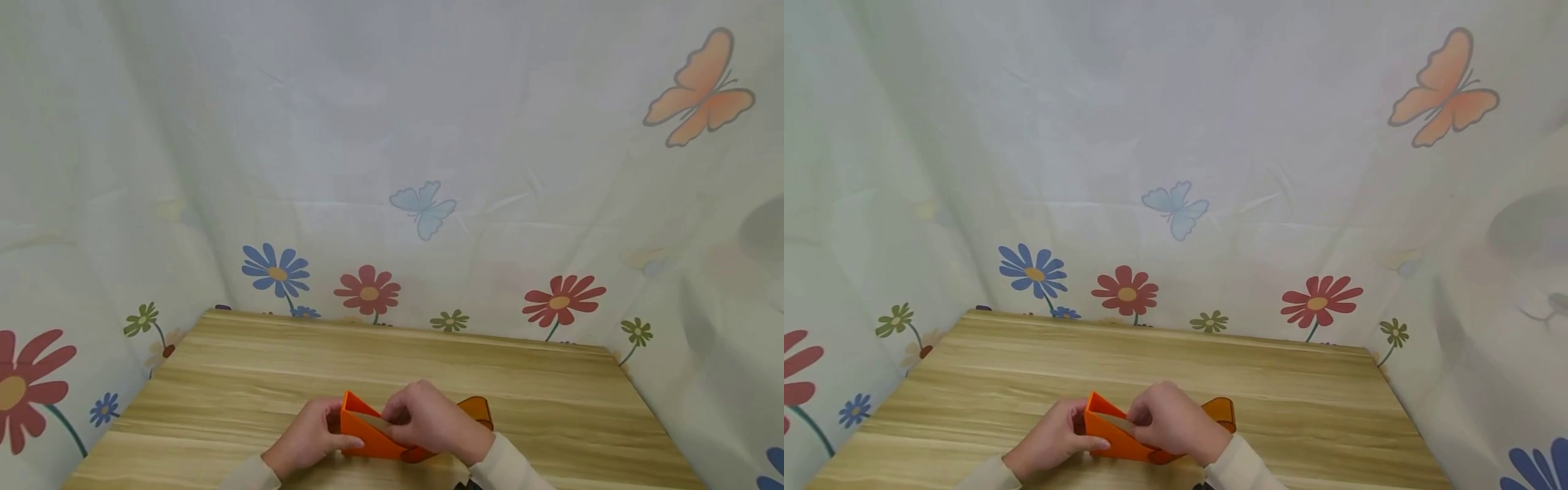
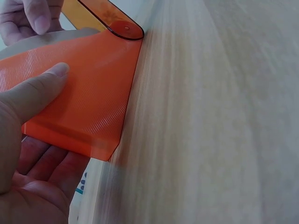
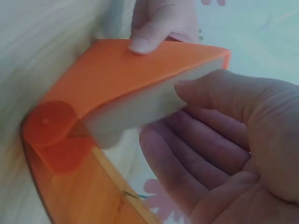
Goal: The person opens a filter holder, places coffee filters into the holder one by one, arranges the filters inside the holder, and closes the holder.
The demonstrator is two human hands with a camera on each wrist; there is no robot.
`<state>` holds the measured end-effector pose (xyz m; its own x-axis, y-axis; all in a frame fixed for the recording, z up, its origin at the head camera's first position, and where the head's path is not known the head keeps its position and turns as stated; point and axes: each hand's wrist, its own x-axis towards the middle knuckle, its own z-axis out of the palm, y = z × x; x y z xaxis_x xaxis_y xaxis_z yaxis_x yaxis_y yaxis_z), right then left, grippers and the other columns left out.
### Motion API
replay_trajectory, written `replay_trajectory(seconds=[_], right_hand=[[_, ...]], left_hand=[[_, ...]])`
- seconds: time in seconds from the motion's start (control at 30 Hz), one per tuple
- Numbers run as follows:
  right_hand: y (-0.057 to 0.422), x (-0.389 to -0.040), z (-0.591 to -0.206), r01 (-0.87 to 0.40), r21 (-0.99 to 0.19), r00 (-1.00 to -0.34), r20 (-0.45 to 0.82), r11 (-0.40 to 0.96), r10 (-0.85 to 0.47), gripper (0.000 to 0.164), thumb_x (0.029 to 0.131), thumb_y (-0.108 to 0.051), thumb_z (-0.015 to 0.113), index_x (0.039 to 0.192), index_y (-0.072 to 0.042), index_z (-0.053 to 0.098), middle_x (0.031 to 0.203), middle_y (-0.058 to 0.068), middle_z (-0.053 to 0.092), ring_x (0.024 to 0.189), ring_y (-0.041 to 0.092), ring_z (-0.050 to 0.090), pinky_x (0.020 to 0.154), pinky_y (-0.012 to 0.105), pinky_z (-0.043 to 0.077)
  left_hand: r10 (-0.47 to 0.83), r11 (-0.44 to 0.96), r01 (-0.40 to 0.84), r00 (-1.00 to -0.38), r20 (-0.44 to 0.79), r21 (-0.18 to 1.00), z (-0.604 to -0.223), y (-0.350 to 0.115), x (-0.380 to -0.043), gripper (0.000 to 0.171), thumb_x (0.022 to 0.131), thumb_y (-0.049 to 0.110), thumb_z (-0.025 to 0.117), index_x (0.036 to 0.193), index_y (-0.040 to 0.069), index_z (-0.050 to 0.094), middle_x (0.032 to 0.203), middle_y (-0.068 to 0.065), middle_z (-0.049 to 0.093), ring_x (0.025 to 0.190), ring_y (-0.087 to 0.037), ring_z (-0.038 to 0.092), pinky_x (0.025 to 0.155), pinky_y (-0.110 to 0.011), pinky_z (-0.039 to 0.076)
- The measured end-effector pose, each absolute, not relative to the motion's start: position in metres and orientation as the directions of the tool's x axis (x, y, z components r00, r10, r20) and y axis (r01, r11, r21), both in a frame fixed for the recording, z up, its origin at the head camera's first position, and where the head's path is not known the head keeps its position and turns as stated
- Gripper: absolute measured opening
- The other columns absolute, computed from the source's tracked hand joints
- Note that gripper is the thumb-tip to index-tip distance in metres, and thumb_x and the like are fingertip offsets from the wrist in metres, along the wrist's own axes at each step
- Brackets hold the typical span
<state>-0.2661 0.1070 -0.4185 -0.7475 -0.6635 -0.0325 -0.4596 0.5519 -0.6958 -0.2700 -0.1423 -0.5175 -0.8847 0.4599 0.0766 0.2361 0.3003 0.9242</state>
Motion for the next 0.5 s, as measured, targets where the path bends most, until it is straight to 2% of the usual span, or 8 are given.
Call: replay_trajectory(seconds=[0.13,0.27,0.37,0.43,0.5], right_hand=[[0.120,-0.262,-0.404,-0.469,-0.675,-0.765,-0.011,0.569,-0.643,0.014,0.088,-0.021,0.080,0.101,-0.013,0.080,0.095,-0.004,0.078,0.082,0.007,0.070,0.079,0.028,0.060],[0.146,-0.255,-0.394,-0.632,-0.515,-0.741,0.182,0.579,-0.646,0.031,0.088,-0.035,0.082,0.109,-0.014,0.078,0.108,-0.001,0.078,0.098,0.014,0.071,0.088,0.038,0.060],[0.170,-0.252,-0.398,-0.694,-0.397,-0.718,0.319,0.600,-0.619,0.041,0.084,-0.047,0.083,0.111,-0.018,0.075,0.111,-0.007,0.076,0.104,0.015,0.069,0.091,0.040,0.058],[0.186,-0.251,-0.408,-0.678,-0.428,-0.733,0.339,0.597,-0.589,0.047,0.081,-0.050,0.085,0.114,-0.018,0.074,0.113,-0.007,0.074,0.104,0.015,0.068,0.091,0.039,0.058],[0.201,-0.252,-0.421,-0.616,-0.548,-0.777,0.303,0.567,-0.552,0.051,0.081,-0.044,0.087,0.119,-0.015,0.071,0.115,-0.004,0.074,0.104,0.016,0.068,0.091,0.036,0.058]], left_hand=[[0.453,0.306,0.220,-0.889,0.062,0.926,-0.517,-0.143,-0.269,0.037,0.083,0.038,0.085,0.115,0.024,0.073,0.106,0.007,0.077,0.089,-0.013,0.069,0.081,-0.022,0.055],[0.455,0.304,0.218,-0.889,0.059,0.927,-0.517,-0.142,-0.269,0.038,0.083,0.038,0.086,0.115,0.024,0.073,0.106,0.007,0.077,0.089,-0.013,0.070,0.080,-0.023,0.055],[0.455,0.303,0.218,-0.888,0.060,0.928,-0.518,-0.142,-0.269,0.038,0.083,0.038,0.086,0.115,0.024,0.073,0.106,0.007,0.077,0.088,-0.012,0.069,0.078,-0.023,0.055],[0.455,0.305,0.219,-0.889,0.060,0.927,-0.518,-0.142,-0.269,0.037,0.083,0.038,0.086,0.115,0.024,0.073,0.106,0.007,0.077,0.086,-0.012,0.069,0.077,-0.023,0.055],[0.456,0.302,0.219,-0.888,0.061,0.928,-0.518,-0.142,-0.268,0.037,0.083,0.037,0.086,0.115,0.024,0.073,0.105,0.007,0.077,0.085,-0.012,0.068,0.075,-0.023,0.055]])
